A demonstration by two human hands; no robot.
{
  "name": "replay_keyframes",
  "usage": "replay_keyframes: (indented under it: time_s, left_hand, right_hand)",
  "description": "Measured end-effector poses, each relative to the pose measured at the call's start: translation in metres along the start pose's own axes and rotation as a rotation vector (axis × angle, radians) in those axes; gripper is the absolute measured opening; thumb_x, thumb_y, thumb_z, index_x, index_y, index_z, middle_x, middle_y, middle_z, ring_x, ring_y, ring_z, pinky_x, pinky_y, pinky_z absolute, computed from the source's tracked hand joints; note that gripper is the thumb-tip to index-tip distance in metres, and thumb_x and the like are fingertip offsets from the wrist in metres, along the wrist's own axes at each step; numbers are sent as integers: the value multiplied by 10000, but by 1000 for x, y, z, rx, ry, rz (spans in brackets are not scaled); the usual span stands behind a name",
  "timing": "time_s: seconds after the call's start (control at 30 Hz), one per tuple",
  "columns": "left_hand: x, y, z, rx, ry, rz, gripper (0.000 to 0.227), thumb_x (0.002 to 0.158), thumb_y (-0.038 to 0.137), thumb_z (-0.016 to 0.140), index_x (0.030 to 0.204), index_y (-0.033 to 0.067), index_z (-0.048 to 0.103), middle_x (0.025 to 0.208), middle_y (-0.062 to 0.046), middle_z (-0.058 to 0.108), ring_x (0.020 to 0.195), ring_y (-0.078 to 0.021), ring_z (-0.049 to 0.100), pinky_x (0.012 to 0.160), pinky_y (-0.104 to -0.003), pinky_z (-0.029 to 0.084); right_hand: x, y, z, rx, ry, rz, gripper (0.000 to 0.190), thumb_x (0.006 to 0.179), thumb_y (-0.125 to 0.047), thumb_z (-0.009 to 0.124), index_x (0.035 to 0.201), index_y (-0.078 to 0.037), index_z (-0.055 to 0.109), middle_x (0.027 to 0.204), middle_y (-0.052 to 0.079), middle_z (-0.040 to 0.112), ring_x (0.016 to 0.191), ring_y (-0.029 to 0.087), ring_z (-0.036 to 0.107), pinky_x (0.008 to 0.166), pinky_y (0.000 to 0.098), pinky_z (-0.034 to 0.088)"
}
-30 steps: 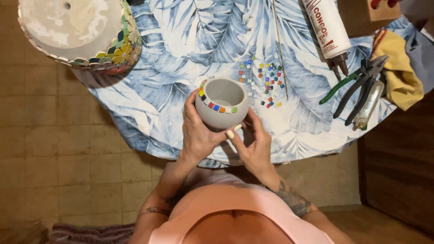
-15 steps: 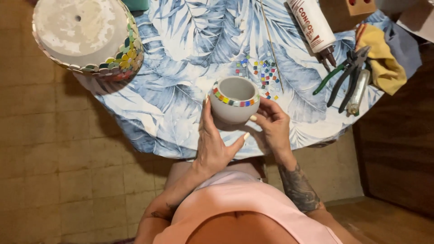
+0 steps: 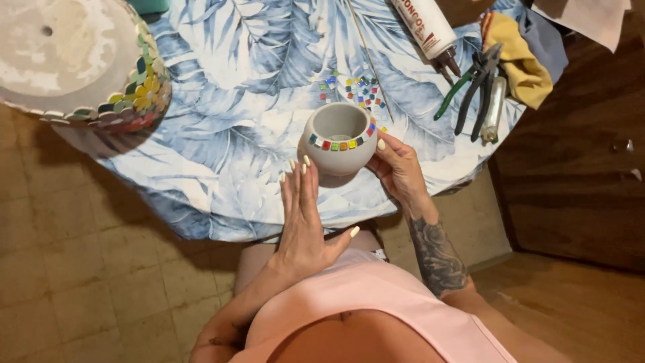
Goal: Applying small colorful mosaic tiles to the rim of a ceramic pot using adhesive.
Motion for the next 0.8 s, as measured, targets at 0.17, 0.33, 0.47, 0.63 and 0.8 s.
replay_keyframes:
  time_s: [0.17, 0.33, 0.47, 0.63, 0.8]
  left_hand:
    - [-1, 1, 4, -4, -34, 17, 1052, 661, 232, 708, 1313, -70, -61, 1385, -271, 52, 1277, -426, -55, 1001, -517, -101]
    - [0, 3, 7, 7, -56, 25, 1060, 656, 232, 710, 1311, -72, -66, 1384, -275, 46, 1276, -427, -58, 1000, -525, -93]
    - [1, 3, 6, -6, -56, 22, 1043, 665, 198, 696, 1312, -62, -79, 1392, -262, 29, 1277, -417, -86, 995, -530, -91]
    - [2, 3, 6, 19, -56, 17, 1039, 669, 205, 695, 1311, -63, -77, 1395, -255, 50, 1284, -402, -87, 994, -526, -92]
    - [3, 1, 5, 2, -11, -32, 1004, 691, 224, 671, 1317, -57, -62, 1399, -242, 47, 1284, -392, -81, 1002, -509, -102]
  right_hand:
    - [7, 11, -14, 55, -8, 33, 335, 822, -100, 529, 1127, 35, 497, 1026, 204, 573, 943, 298, 576, 831, 465, 461]
    - [8, 14, -20, 82, 0, 53, 343, 837, -117, 513, 1145, 31, 485, 1056, 197, 560, 974, 283, 559, 860, 451, 445]
    - [6, 11, -16, 81, -12, 57, 341, 839, -113, 502, 1148, 30, 481, 1056, 188, 562, 989, 280, 552, 871, 440, 438]
    - [6, 11, -16, 80, -23, 61, 339, 842, -111, 492, 1150, 30, 479, 1063, 191, 558, 991, 275, 550, 875, 439, 438]
    - [6, 11, -18, 34, -31, 55, 315, 825, -99, 518, 1116, 20, 502, 1019, 156, 579, 947, 240, 570, 849, 408, 466]
Point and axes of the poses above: each hand's wrist, its own x-axis towards the middle knuckle, its own z-axis out of the palm, y = z × x, the point moved 4 cm from there along x, towards the middle knuckle
